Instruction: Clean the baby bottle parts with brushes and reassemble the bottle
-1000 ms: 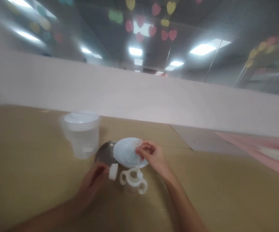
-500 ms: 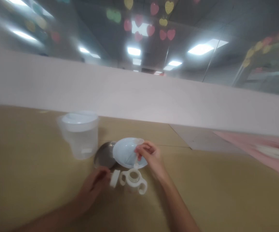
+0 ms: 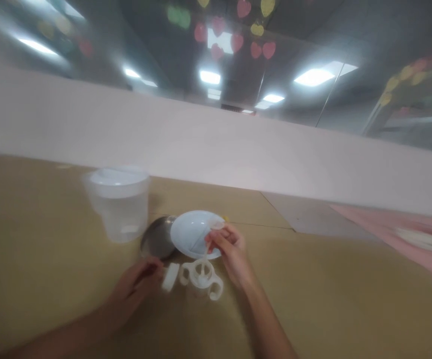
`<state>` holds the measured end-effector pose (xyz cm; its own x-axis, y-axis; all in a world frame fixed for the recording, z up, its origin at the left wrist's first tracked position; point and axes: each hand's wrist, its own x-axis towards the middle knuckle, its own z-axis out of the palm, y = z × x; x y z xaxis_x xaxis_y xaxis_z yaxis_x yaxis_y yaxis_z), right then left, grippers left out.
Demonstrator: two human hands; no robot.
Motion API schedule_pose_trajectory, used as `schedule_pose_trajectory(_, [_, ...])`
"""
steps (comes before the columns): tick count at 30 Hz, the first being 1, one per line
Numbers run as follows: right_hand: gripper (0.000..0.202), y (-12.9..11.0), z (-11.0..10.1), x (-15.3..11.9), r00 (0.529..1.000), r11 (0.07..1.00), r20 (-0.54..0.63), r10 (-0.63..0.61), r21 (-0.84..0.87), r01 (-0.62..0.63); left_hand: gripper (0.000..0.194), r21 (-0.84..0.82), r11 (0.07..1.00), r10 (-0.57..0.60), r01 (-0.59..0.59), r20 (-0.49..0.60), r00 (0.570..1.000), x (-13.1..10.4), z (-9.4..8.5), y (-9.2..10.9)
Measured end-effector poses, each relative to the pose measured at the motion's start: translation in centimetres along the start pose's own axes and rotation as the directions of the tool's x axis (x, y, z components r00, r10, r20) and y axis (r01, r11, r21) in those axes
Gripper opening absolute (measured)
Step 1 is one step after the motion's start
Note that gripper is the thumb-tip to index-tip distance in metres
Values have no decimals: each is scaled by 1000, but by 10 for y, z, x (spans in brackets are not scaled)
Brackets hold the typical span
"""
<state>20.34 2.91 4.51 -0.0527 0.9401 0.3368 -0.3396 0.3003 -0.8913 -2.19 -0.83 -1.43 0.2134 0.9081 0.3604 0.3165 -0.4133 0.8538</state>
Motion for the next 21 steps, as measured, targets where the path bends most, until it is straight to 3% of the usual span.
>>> schedule_pose_trajectory(8, [27,3,-7,4,996,999,-76,-43,22,45,18,15,1000,-3,4,-17,1000,1,-2,5])
schedule_pose_trajectory(12, [23,8,-6,4,998,999,-53,-31,21,32,18,2,1000,-12,12,-51,999,2,-2,6])
schedule_pose_trajectory(14, [19,8,-7,3,1000,1000,25,-13,14,13,19,-4,1000,-20,20,-64,998,2,-2,7])
schedule_pose_trajectory(16, [17,5,-11,2,982,999,184,33,-30,-28,18,-11,1000,-18,17,-74,997,2,-3,8])
schedule_pose_trajectory(19, [18,-1,-17,1,885,981,436,164,-167,-100,18,-9,1000,0,-1,-68,998,2,-4,8])
schedule_pose_trajectory(21, [18,-2,-21,1,830,961,508,231,-252,-113,19,3,1000,5,-4,-59,998,3,-4,7])
